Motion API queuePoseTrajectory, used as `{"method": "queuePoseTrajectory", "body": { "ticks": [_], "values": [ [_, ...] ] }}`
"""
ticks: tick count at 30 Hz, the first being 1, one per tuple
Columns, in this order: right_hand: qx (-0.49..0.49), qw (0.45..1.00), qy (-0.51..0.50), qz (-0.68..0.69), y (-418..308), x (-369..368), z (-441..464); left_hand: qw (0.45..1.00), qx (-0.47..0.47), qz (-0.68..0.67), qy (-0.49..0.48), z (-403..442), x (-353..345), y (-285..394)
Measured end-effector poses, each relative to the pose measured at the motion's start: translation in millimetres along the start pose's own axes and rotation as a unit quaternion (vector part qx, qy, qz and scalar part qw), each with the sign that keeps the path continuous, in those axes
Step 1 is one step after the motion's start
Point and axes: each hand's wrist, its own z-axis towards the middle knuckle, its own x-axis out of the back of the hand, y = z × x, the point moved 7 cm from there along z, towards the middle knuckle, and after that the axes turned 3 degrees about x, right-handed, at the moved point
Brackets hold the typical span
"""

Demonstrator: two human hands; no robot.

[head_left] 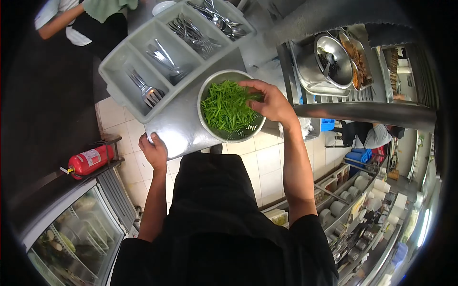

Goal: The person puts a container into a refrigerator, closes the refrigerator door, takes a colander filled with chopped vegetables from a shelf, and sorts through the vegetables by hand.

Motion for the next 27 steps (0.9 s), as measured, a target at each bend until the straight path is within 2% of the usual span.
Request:
{"method": "queuePoseTrajectory", "body": {
  "ticks": [2, 5, 6, 8, 9, 13, 15, 16, 18, 22, 23, 24, 26, 27],
  "values": [
    [0.006, 1.0, 0.022, -0.009, -10.1, 3.5, -7.5, 1.0, -0.016, -0.005, 0.019, -1.3, -1.1, 2.0],
    [0.053, 0.986, 0.148, -0.047, -39.4, 22.0, -18.4, 1.0, -0.016, -0.012, 0.022, -0.6, 1.9, 5.8],
    [0.051, 0.987, 0.148, -0.046, -45.1, 20.9, -21.0, 1.0, 0.005, -0.028, 0.011, -0.4, 1.9, 5.2],
    [0.131, 0.936, 0.323, -0.051, -63.8, 37.8, -39.2, 0.999, 0.027, -0.043, -0.005, -1.2, -0.2, 0.7],
    [0.122, 0.92, 0.37, -0.034, -63.7, 37.4, -44.4, 0.999, 0.007, -0.031, 0.0, -0.1, -0.8, -2.6],
    [0.176, 0.893, 0.396, -0.124, -3.4, -8.7, -42.5, 0.999, -0.003, -0.034, 0.002, -0.3, -1.5, -3.9],
    [0.156, 0.932, 0.268, -0.189, 17.5, -39.1, -30.5, 0.999, -0.013, -0.033, 0.0, 1.6, -0.7, -0.3],
    [0.163, 0.931, 0.267, -0.187, 5.4, -34.5, -30.5, 0.999, -0.014, -0.032, -0.001, 0.9, -1.6, -0.6],
    [0.104, 0.924, 0.359, -0.08, -8.3, -6.0, -50.1, 0.999, -0.008, -0.032, 0.001, -1.5, 0.1, -5.5],
    [0.154, 0.872, 0.459, -0.068, -15.0, 9.1, -66.1, 1.0, -0.014, -0.008, 0.005, 1.3, -2.4, -6.8],
    [0.165, 0.882, 0.43, -0.099, 4.9, -5.0, -55.6, 1.0, -0.007, -0.012, -0.009, 1.9, -3.0, -7.7],
    [0.119, 0.907, 0.354, -0.196, 17.2, -19.6, -44.2, 1.0, -0.017, -0.013, -0.012, 0.1, -3.6, -8.3],
    [0.036, 0.923, 0.327, -0.199, 25.5, -29.9, -53.3, 1.0, 0.016, 0.013, 0.021, 2.2, -3.3, -15.6],
    [0.042, 0.921, 0.335, -0.196, 18.8, -24.2, -59.8, 1.0, 0.024, 0.008, 0.012, 2.0, -2.0, -12.4]
  ]
}}
